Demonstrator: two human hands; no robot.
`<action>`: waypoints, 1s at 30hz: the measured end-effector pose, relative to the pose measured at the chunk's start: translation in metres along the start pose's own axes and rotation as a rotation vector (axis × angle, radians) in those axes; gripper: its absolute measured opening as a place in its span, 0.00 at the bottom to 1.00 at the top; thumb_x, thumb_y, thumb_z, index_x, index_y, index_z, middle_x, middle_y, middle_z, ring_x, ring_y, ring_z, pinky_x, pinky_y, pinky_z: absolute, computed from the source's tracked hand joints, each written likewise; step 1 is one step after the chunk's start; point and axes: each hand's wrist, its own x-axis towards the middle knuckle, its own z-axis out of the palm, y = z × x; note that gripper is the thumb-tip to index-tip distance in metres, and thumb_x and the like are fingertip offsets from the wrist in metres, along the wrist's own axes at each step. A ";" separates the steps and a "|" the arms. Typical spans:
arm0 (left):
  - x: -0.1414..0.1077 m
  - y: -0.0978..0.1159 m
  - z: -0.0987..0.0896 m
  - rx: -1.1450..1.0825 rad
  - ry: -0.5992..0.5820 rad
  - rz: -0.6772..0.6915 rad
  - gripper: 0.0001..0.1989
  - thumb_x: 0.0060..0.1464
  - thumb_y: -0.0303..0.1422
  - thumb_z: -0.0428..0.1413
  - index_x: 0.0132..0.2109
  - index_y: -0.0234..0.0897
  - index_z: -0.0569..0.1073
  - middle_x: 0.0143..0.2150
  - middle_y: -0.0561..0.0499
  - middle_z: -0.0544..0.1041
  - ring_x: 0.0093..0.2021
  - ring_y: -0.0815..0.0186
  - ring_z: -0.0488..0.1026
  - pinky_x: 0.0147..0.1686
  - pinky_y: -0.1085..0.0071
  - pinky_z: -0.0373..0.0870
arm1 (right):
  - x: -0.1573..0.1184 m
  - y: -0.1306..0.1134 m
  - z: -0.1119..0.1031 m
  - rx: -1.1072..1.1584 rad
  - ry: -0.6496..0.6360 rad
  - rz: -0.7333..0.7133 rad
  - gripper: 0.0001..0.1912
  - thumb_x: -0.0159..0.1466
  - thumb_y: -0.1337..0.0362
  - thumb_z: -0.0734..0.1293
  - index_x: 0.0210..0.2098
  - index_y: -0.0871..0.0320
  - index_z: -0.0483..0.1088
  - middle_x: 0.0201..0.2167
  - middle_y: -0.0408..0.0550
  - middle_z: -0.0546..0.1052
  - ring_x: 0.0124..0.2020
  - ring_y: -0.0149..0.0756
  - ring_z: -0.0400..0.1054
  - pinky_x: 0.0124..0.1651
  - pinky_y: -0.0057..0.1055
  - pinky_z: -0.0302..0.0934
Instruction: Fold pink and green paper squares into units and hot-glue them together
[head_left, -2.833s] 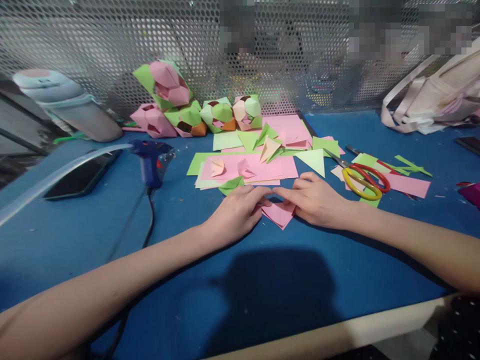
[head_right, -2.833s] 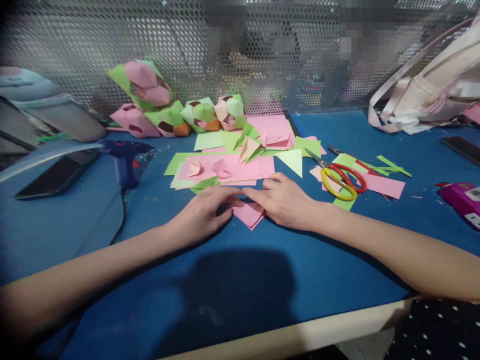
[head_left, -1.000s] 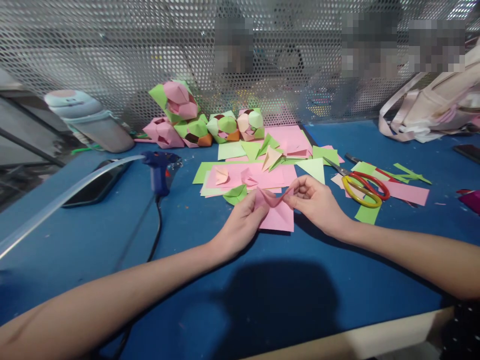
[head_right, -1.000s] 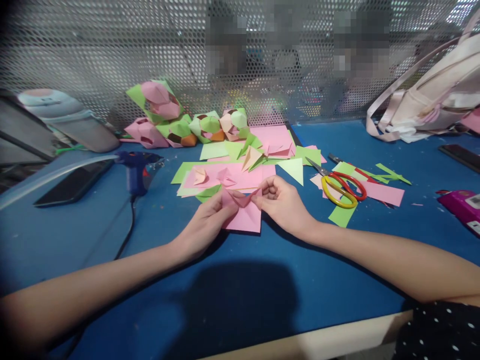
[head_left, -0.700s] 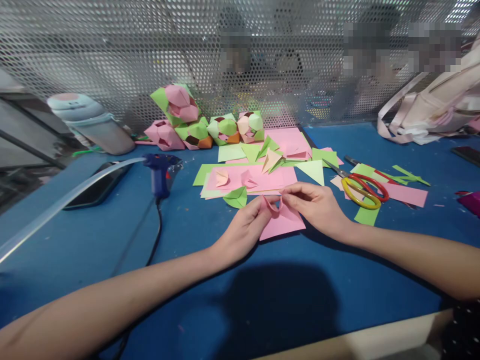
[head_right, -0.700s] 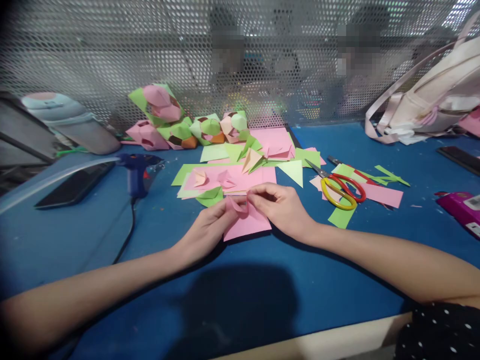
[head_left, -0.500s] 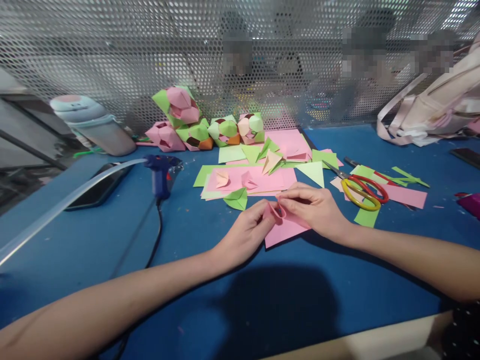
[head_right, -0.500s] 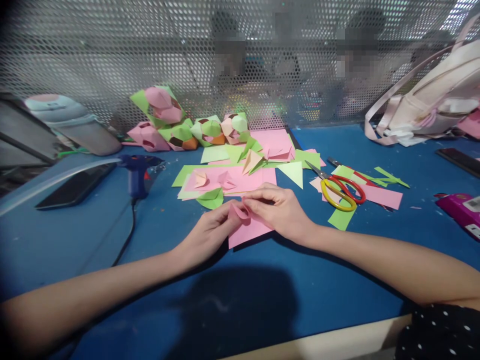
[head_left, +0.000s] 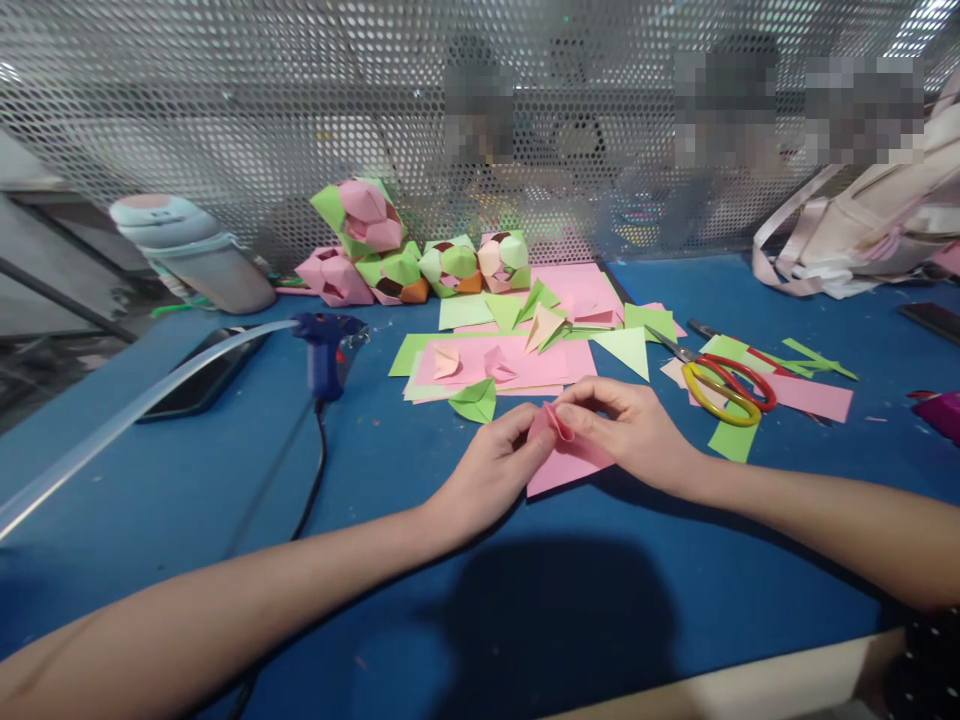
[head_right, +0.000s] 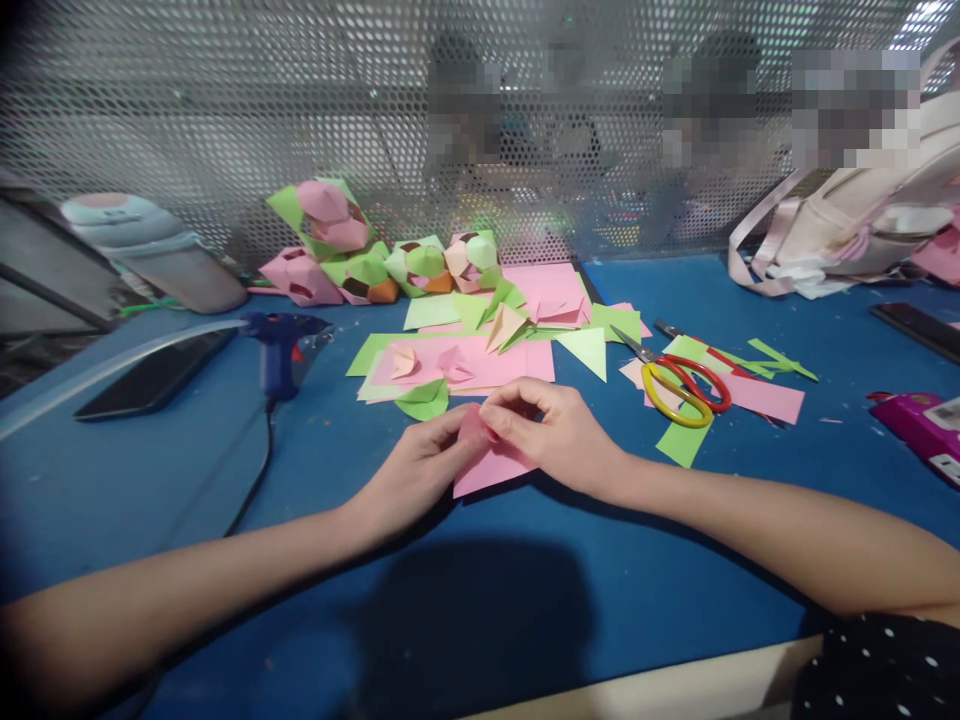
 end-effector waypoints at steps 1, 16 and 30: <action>0.000 0.000 0.000 -0.007 0.025 -0.003 0.12 0.58 0.38 0.50 0.32 0.34 0.69 0.30 0.52 0.68 0.31 0.68 0.64 0.32 0.73 0.63 | 0.000 -0.001 0.000 -0.053 -0.001 -0.009 0.08 0.61 0.61 0.66 0.37 0.59 0.72 0.33 0.44 0.75 0.33 0.31 0.67 0.37 0.28 0.63; 0.002 -0.001 0.000 0.012 0.121 0.003 0.11 0.57 0.37 0.52 0.34 0.33 0.73 0.30 0.52 0.72 0.30 0.69 0.65 0.30 0.74 0.61 | 0.001 0.003 0.001 -0.236 -0.002 -0.034 0.03 0.57 0.71 0.64 0.28 0.58 0.67 0.24 0.40 0.71 0.26 0.28 0.62 0.30 0.25 0.58; 0.004 -0.001 -0.006 -0.154 0.075 -0.047 0.09 0.55 0.35 0.55 0.36 0.33 0.74 0.32 0.52 0.73 0.33 0.68 0.66 0.34 0.73 0.61 | 0.006 0.008 -0.003 -0.164 -0.076 -0.156 0.11 0.56 0.77 0.61 0.33 0.57 0.71 0.30 0.41 0.72 0.30 0.28 0.65 0.35 0.26 0.59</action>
